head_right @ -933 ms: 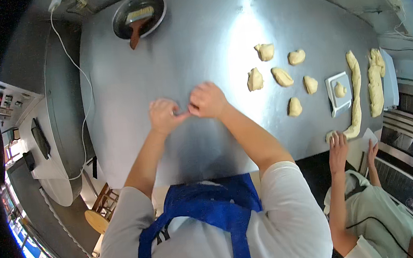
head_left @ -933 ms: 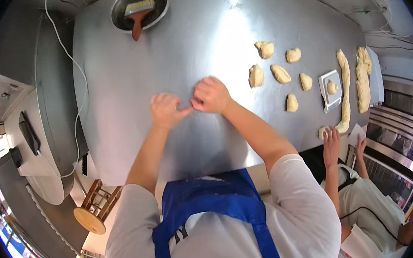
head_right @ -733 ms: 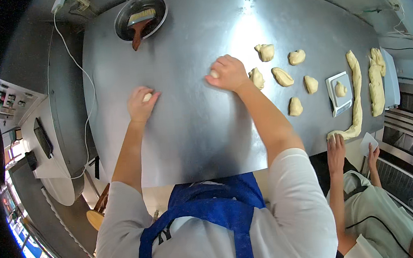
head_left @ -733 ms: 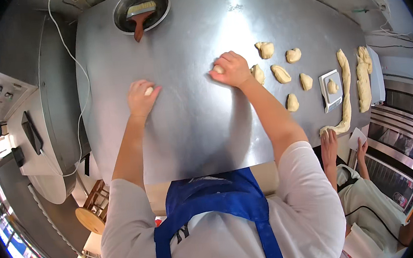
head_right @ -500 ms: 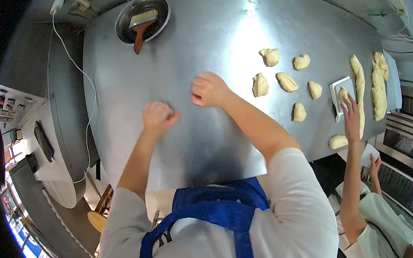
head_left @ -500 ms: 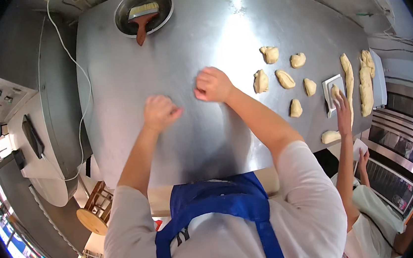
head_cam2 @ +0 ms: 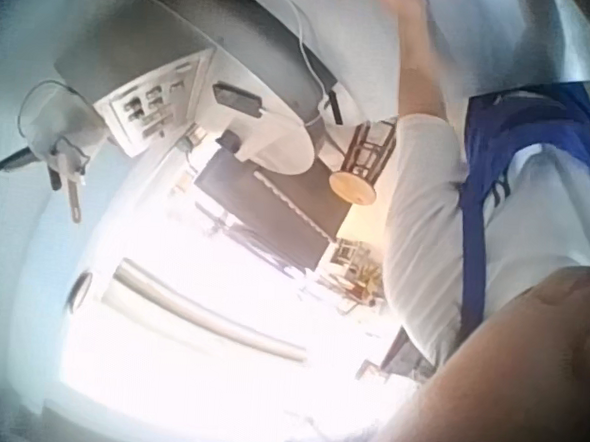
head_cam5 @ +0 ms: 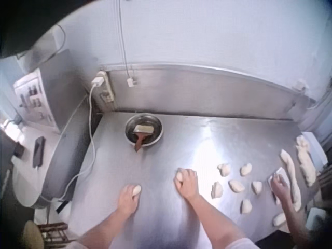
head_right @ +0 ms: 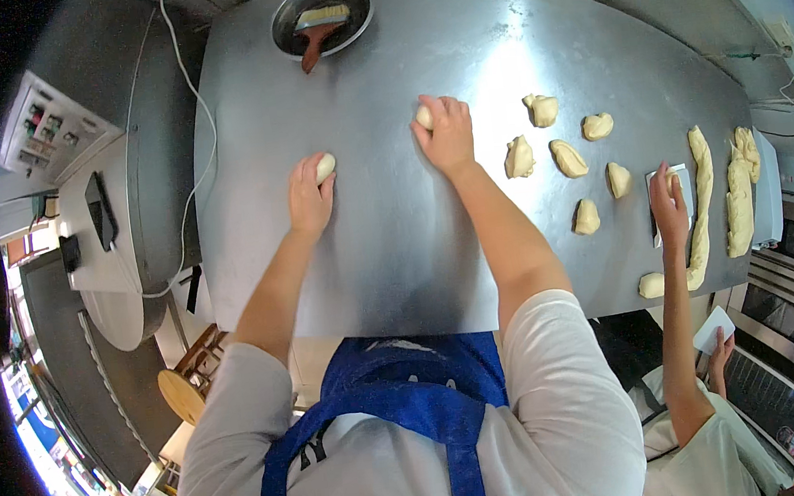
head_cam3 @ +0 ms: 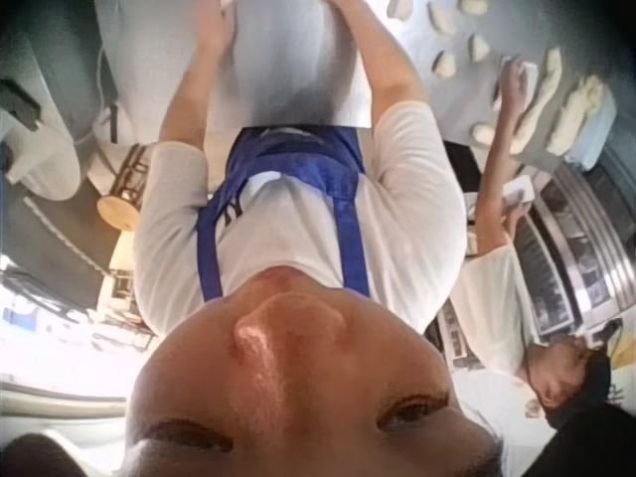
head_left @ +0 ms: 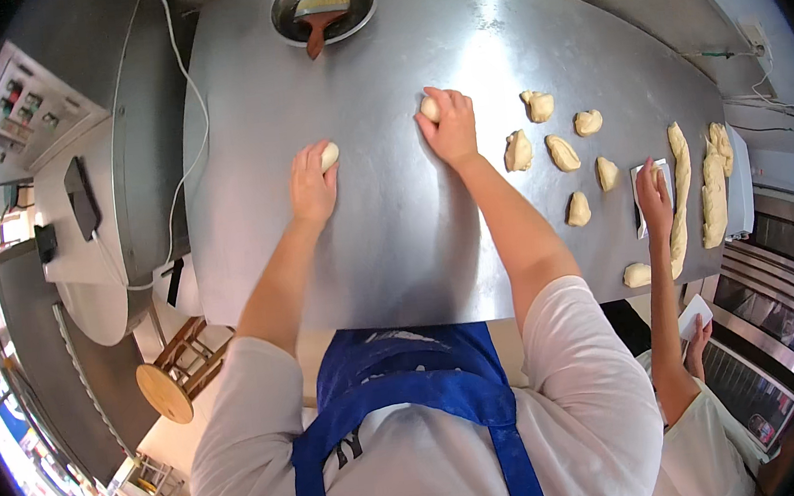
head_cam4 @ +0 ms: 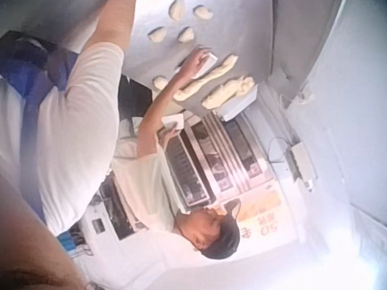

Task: The person cuts small pieces of dough from a larger mass using a scraper, weighs each piece on a scale, and then rolls the pieces into balls on the table surface before placing them onto baking trays.

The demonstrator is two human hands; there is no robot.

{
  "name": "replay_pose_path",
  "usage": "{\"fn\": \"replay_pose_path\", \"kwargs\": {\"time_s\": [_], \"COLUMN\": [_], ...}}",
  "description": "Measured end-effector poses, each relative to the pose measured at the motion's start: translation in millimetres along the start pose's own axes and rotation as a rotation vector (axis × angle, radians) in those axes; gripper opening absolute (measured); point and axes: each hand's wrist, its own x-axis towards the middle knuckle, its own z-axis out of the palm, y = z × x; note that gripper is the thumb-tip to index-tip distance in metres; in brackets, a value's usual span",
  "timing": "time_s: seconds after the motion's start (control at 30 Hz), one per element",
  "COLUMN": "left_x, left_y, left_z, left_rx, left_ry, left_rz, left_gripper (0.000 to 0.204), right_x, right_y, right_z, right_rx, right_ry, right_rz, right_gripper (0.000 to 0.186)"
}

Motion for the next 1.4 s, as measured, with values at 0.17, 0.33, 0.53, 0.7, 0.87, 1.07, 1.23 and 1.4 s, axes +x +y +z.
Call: {"fn": "replay_pose_path", "kwargs": {"time_s": [0.17, 0.33, 0.53, 0.7, 0.87, 1.07, 1.23, 1.4], "left_x": [-86, -151, -44, -21, -61, 40, -19, 20], "left_y": [-15, 42, 31, -25, 5, -4, -32, -8], "left_z": [-79, -69, 7, -13, -22, 17, -10, 13], "left_rx": [-0.135, -0.138, -0.025, -0.109, -0.291, -0.068, -0.044, -0.11], "left_ry": [-0.269, -0.223, -0.205, -0.036, -0.106, -0.05, 0.079, -0.211], "left_rz": [0.088, 0.203, 0.347, 0.311, 0.509, 0.301, 0.191, 0.703], "left_gripper": [0.044, 0.05, 0.055, 0.045, 0.029, 0.021, 0.022, 0.026], "right_x": [-79, -210, -93, -82, -119, -12, -35, -11], "right_y": [-28, -68, -32, 5, -25, 2, 4, -17], "right_z": [-81, -88, -26, -54, -34, -11, -23, 13], "right_rx": [0.088, 0.187, -0.056, -0.098, 0.145, 0.018, 0.139, 0.039], "right_ry": [0.01, -0.177, -0.11, -0.02, -0.127, -0.128, 0.002, -0.295], "right_rz": [-0.118, -0.186, -0.471, -0.2, -0.342, -0.582, -0.248, -0.532], "right_gripper": [0.03, 0.023, 0.029, 0.024, 0.017, 0.023, 0.027, 0.03]}}
